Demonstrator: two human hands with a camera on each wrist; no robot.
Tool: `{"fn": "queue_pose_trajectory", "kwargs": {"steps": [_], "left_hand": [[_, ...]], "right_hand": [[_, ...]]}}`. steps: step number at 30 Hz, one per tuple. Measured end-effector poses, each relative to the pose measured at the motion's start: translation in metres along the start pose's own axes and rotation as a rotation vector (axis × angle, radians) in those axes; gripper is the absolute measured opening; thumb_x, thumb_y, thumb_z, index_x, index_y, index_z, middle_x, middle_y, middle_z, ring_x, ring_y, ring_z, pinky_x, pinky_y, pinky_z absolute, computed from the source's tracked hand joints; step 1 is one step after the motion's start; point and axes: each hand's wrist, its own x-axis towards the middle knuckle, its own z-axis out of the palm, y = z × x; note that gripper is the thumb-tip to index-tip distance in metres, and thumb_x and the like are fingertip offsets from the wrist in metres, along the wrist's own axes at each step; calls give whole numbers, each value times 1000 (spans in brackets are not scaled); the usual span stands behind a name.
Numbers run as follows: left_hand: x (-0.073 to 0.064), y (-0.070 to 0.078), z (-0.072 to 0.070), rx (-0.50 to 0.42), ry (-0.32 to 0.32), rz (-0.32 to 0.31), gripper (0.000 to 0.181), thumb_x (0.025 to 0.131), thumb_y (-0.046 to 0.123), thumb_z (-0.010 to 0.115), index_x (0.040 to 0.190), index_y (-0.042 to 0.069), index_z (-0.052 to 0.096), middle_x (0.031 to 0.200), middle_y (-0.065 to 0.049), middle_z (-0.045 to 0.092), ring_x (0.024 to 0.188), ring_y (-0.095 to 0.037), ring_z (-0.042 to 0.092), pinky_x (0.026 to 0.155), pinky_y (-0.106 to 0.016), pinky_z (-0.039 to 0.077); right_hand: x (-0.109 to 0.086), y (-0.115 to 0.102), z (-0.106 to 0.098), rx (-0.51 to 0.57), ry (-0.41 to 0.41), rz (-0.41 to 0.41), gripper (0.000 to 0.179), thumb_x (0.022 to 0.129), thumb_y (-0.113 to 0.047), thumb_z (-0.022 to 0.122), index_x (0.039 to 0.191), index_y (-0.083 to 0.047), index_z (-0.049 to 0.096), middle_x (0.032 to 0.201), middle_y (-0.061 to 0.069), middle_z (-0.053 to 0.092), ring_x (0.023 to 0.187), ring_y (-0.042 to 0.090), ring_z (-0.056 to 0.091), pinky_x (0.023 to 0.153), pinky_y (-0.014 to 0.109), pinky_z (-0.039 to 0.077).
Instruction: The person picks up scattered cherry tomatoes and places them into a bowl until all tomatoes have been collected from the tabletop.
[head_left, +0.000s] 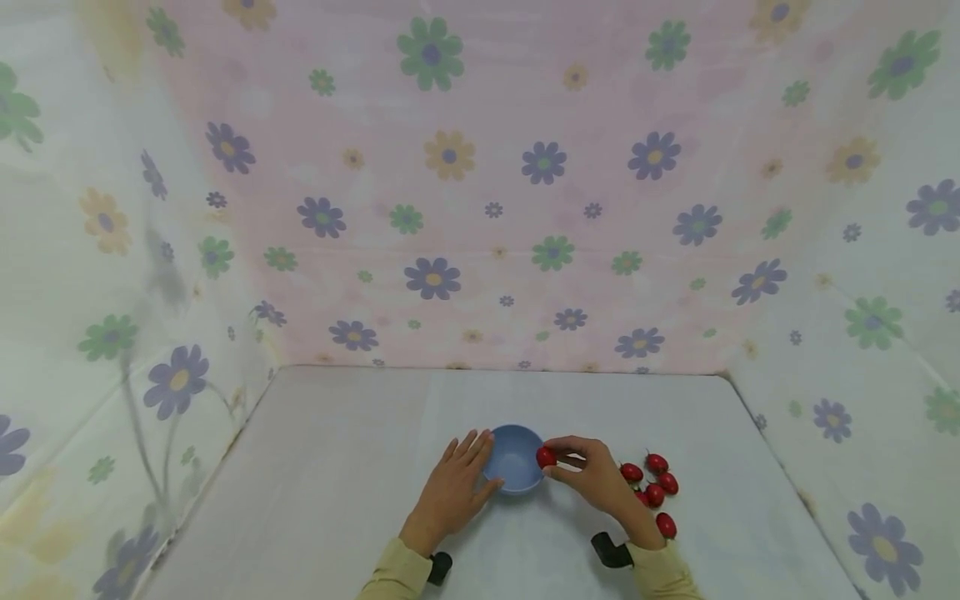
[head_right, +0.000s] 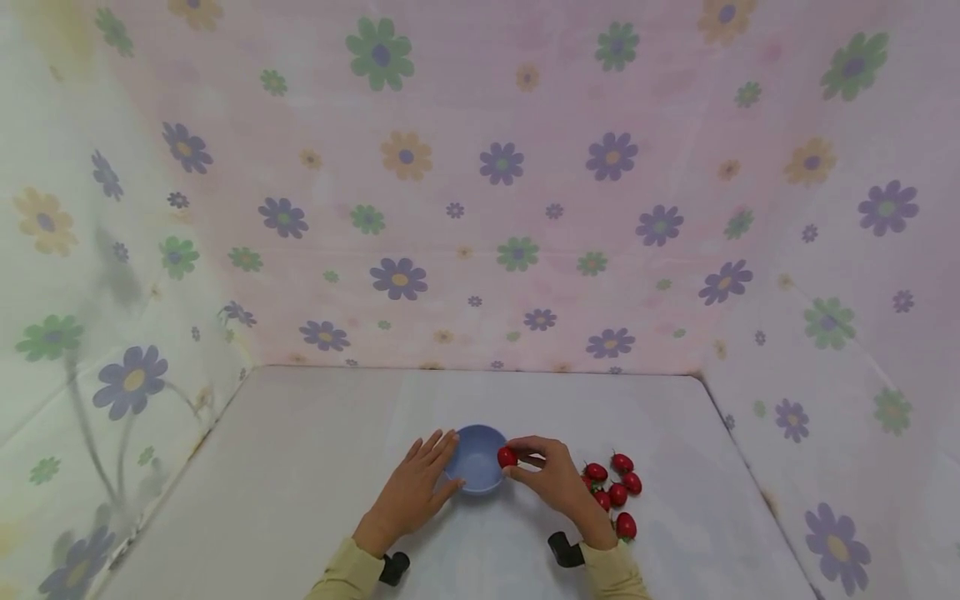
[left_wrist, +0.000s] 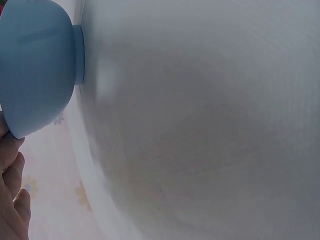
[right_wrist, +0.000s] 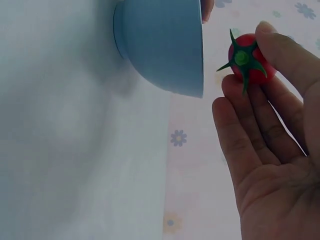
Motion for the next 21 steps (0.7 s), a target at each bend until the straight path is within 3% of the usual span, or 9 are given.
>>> {"fn": "queue_pose_trajectory", "kwargs": {"steps": [9,13,21], "left_hand": [[1,1,2,1,-6,1,70,105,50,48,157,4,37,165,-9,34,153,-28,30,125,-47,27],[1,0,4,4,2,8,69,105,49,48,157,4,37,164,-10,34,153,-28,30,125,-47,27],[2,-2,6,9,15,19,70,105,50,47,157,4,37,164,-10,34,153,-28,30,124,-48,27]], "right_hand": [[0,-4,8,21,51,-93,39,87,-4,79,124,5,68,120,19,70,110,35,69,94,46,57],[1,-3,11,20,45,-90,39,88,-4,78,124,5,67,121,19,70,111,36,68,94,49,56],[4,1,17,3,30,-69,40,89,-8,78,125,3,68,122,18,70,113,36,68,96,42,56]]}}
